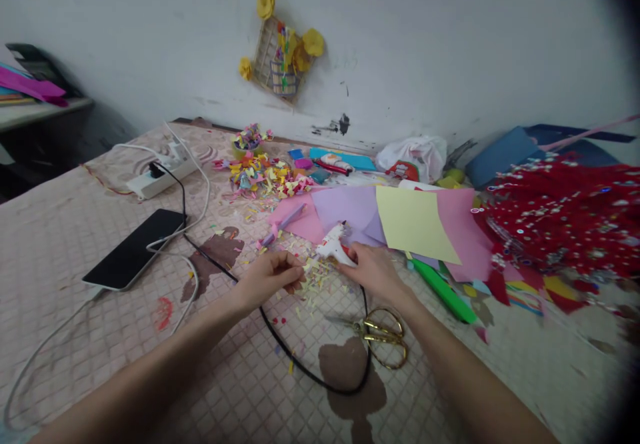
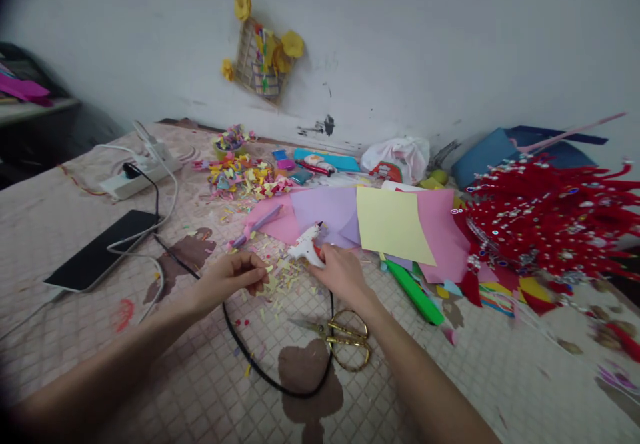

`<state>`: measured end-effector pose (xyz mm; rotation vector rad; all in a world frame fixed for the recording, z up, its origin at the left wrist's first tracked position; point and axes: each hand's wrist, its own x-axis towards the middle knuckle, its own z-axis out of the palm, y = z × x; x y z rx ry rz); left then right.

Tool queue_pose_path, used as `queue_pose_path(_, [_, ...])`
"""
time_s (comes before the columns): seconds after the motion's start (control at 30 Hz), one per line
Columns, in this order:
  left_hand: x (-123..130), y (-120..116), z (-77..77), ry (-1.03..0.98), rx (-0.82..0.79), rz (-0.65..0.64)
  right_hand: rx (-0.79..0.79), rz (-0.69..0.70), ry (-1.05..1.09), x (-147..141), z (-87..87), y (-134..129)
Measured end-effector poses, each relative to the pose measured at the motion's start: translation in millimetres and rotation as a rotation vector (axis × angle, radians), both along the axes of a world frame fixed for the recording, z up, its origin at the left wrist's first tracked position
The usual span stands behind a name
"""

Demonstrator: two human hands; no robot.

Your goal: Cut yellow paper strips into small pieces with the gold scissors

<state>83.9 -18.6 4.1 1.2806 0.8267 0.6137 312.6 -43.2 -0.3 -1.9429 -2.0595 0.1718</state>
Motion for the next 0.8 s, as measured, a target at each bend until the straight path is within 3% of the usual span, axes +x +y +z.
queue_pose_path(0.3, [-7.3,3.9,-4.1,-0.006,0.02,0.064,0.13,-0.081,0.139,33.5,1.3,-4.2])
queue_pose_path(0.47, [-8.6,3.4,-8.0,0.031,-0.004,0.03,0.19,-0.125,0.123,42.3,-12.2,-1.3])
queue_pose_path(0.67, [-13.7,2.5,-11.6,0.034,0.062,-0.115,0.205,-0.146,0.131,42.2,-19.6,-1.6])
queue_pose_path(0.8, [-15.9,2.5,-12.5,0.034,0.066,-0.096,0.228,-0.181,0.13,40.2,-20.8,-3.2])
